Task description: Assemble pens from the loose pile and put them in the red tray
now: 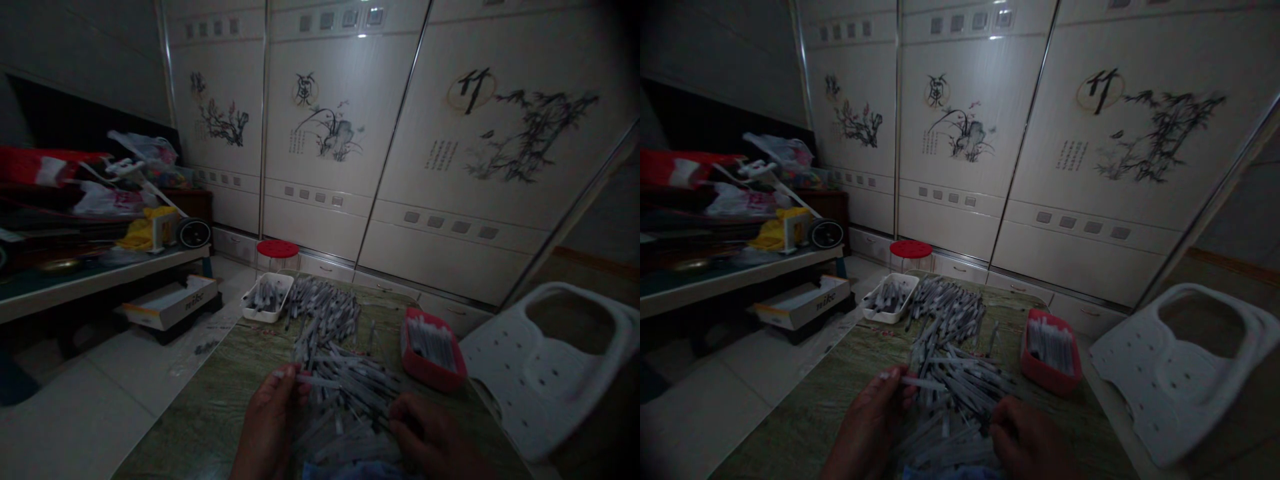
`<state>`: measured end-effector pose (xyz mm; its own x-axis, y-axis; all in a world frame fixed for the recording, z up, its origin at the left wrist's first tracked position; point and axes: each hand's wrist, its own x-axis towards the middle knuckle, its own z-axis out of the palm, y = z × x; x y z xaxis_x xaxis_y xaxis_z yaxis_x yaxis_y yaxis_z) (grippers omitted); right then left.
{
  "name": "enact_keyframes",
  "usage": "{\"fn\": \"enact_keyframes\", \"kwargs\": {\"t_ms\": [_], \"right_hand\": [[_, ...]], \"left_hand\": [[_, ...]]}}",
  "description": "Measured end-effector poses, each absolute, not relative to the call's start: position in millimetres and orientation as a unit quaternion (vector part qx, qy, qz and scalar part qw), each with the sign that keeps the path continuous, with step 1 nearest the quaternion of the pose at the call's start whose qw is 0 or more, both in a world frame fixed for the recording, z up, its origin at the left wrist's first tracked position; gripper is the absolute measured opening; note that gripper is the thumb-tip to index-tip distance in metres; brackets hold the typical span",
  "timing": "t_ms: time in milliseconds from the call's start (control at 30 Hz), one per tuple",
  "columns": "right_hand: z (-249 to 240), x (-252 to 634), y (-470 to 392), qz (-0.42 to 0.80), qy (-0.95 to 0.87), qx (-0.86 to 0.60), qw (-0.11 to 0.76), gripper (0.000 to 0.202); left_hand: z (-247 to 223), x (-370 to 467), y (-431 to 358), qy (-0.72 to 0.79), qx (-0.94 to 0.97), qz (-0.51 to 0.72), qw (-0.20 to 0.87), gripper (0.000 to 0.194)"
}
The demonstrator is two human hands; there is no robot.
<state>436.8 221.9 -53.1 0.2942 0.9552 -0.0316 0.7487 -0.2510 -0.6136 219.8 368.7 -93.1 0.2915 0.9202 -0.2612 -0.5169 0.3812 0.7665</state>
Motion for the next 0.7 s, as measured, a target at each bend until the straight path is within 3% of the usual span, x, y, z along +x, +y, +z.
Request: {"fn": "enact_keyframes", "kwargs": {"t_ms": [700], "right_hand": [[-40.9, 425.7, 228.6, 0.213, -0.575, -0.742, 0.270, 0.020]], "left_hand": [[-83.4, 223.7, 356.5, 0.309, 0.314, 0.428, 0.789, 0.032]]}}
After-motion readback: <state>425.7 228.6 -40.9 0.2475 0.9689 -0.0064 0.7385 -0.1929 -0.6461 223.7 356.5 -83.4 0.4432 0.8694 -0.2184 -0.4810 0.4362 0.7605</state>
